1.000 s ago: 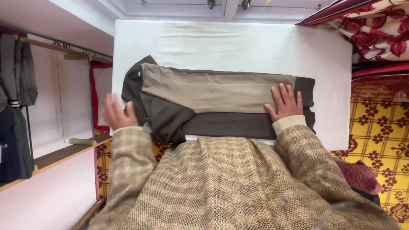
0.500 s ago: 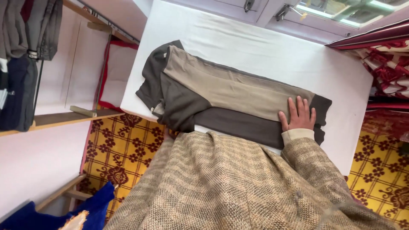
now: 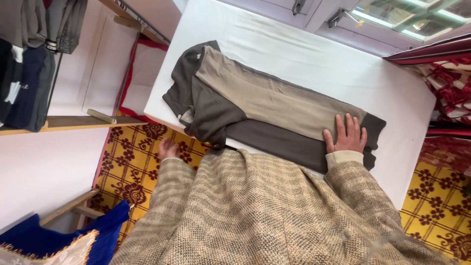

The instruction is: Folding a beige and brown sweater on a flat surface and then placing it on a nearby shelf.

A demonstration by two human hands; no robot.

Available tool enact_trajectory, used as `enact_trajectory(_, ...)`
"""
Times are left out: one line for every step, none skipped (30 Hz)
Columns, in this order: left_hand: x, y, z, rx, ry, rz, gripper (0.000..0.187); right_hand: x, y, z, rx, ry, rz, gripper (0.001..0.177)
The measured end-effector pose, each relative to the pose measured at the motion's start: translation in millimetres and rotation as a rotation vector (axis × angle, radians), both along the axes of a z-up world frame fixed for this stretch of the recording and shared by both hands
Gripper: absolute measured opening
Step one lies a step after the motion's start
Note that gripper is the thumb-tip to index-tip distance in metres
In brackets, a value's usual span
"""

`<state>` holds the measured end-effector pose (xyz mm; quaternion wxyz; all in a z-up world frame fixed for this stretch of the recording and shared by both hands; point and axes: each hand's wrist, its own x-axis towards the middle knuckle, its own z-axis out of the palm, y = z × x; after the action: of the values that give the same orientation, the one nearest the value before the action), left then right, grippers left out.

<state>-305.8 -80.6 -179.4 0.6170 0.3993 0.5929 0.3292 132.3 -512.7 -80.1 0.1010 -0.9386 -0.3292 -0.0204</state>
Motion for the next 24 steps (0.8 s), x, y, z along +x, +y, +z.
enact_trajectory(2.0,8.0,-15.5,0.008,0.005,0.006,0.058,0.1,4.9,-4.0,0.008,0.005,0.006,0.065)
enact_trajectory(8.7,10.5,-34.6,-0.018,0.092,-0.129,0.079,0.7,1.7,-4.0,0.002,-0.014,0.009,0.065)
enact_trajectory(15.8,12.6,-53.9,-0.044,0.178,-0.264,0.102,1.6,-1.8,-4.1,-0.004,-0.034,0.011,0.065)
enact_trajectory(27.3,0.5,-24.6,-0.047,0.171,-0.267,0.102,2.6,-4.2,-2.4,-0.008,-0.041,0.008,0.065)
enact_trajectory(38.5,-11.3,5.3,-0.082,0.161,-0.266,0.090,3.8,-6.5,-0.3,-0.009,-0.039,0.004,0.064)
enact_trajectory(43.3,-15.8,39.7,-0.106,0.159,-0.261,0.080,1.1,-0.9,-1.6,0.001,-0.030,0.004,0.064)
enact_trajectory(34.7,-14.3,4.5,-0.100,0.160,-0.259,0.080,0.9,1.4,-2.3,0.008,-0.029,0.005,0.064)
enact_trajectory(26.5,-16.3,-32.3,-0.089,0.059,-0.307,0.090,0.7,0.1,-1.9,0.009,-0.031,0.005,0.064)
enact_trajectory(18.3,-18.2,-69.6,-0.078,-0.043,-0.353,0.100,0.6,-1.1,-1.9,0.010,-0.033,0.005,0.063)
enact_trajectory(27.6,-19.9,-63.6,-0.081,-0.041,-0.352,0.100,0.8,-0.9,-0.7,0.007,-0.030,0.007,0.063)
enact_trajectory(36.9,-21.5,-57.8,-0.090,0.003,-0.426,0.098,1.0,-0.5,0.4,0.008,-0.037,0.008,0.063)
enact_trajectory(47.6,-21.7,-52.6,-0.098,0.045,-0.501,0.097,1.6,0.4,1.6,0.009,-0.046,0.008,0.063)
enact_trajectory(60.1,-37.3,-47.2,-0.101,0.045,-0.501,0.097,-1.4,1.5,3.0,0.007,-0.046,0.008,0.063)
enact_trajectory(74.2,-55.5,-42.2,-0.112,0.180,-0.521,0.083,-1.3,2.1,5.2,0.014,-0.042,0.009,0.062)
enact_trajectory(88.4,-73.6,-36.9,-0.124,0.315,-0.539,0.070,-1.4,2.5,7.6,0.022,-0.037,0.010,0.061)
enact_trajectory(78.9,-61.2,-24.0,-0.123,0.320,-0.528,0.070,0.2,1.8,5.8,0.026,-0.033,0.020,0.061)
enact_trajectory(69.3,-49.0,-10.9,-0.105,0.384,-0.489,0.063,1.8,1.1,4.0,0.023,-0.042,0.029,0.062)
enact_trajectory(62.2,-37.2,1.6,-0.090,0.446,-0.458,0.057,2.5,-2.5,3.7,0.015,-0.054,0.029,0.063)
enact_trajectory(51.1,-38.8,27.7,-0.090,0.448,-0.456,0.057,-1.4,1.0,5.2,0.016,-0.052,0.031,0.063)
enact_trajectory(45.2,-42.1,51.6,-0.118,0.440,-0.475,0.048,-1.4,2.0,7.6,0.018,-0.034,0.022,0.063)
enact_trajectory(39.5,-45.4,75.3,-0.145,0.431,-0.494,0.041,-1.0,3.0,10.0,0.020,-0.017,0.014,0.062)
enact_trajectory(24.2,-41.1,70.6,-0.146,0.434,-0.491,0.041,-1.0,2.3,10.0,0.020,-0.013,0.016,0.062)
enact_trajectory(8.8,-36.6,66.0,-0.145,0.418,-0.591,0.047,-1.2,1.8,10.0,0.019,-0.018,0.017,0.062)
enact_trajectory(-6.9,-32.5,61.2,-0.143,0.400,-0.687,0.055,-0.3,2.3,9.6,0.020,-0.023,0.022,0.062)
